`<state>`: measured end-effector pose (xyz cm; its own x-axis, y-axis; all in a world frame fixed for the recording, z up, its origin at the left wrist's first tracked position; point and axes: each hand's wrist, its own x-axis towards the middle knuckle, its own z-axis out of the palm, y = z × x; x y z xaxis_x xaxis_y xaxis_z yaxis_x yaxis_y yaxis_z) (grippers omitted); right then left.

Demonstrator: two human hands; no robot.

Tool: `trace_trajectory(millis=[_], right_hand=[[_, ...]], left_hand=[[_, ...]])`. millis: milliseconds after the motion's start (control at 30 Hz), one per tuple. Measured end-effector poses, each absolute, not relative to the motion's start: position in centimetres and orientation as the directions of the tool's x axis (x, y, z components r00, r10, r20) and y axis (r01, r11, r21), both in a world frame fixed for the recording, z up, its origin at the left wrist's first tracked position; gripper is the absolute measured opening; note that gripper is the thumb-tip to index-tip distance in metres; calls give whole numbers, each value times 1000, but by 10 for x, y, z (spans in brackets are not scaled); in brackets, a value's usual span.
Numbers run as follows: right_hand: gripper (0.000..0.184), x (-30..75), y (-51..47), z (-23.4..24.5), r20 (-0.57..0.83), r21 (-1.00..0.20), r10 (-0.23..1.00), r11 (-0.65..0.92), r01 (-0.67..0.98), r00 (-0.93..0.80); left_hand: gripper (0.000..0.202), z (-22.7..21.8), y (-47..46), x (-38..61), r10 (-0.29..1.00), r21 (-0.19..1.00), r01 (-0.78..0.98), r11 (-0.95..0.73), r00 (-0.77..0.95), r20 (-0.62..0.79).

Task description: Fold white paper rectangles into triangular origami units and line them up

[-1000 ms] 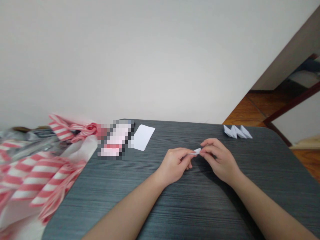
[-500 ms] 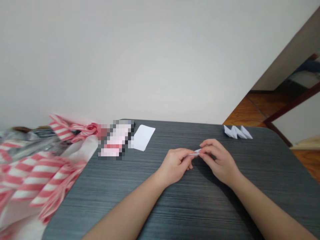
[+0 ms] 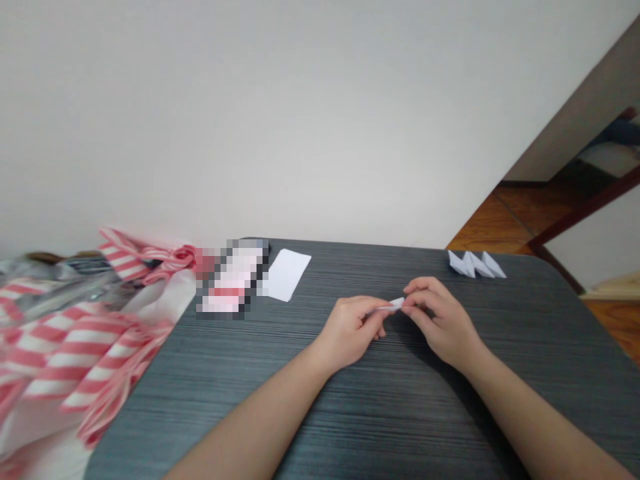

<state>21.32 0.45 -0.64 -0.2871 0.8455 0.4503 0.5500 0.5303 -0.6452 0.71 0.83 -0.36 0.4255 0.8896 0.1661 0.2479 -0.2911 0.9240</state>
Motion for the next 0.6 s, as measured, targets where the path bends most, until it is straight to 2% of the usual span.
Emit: trace_trajectory(millis=[133,233,300,333,467,600], right_hand=[[13,212,5,-6,459,-640,838,542,545,-294],[5,213,5,-12,384,-740,891,454,496,-242],[23,215,5,-17,284,-819,933,356,451,-221],[25,216,5,-18,240,-835,943,321,447,-230],[8,215,5,-16,169,-843,946,285,457,-278],[10,213,5,-11,149,-869,950,258,422,-275]], left_hand=[[25,-5,8,7,890,926,256,-279,430,150],[26,-7,8,7,901,939,249,-238,418,118],[27,-8,8,6,907,954,226,-198,410,91],[27,-9,8,6,908,960,214,-181,411,80],[27,-7,8,6,897,973,185,-140,439,45],[26,-5,8,6,890,978,173,-117,455,27]])
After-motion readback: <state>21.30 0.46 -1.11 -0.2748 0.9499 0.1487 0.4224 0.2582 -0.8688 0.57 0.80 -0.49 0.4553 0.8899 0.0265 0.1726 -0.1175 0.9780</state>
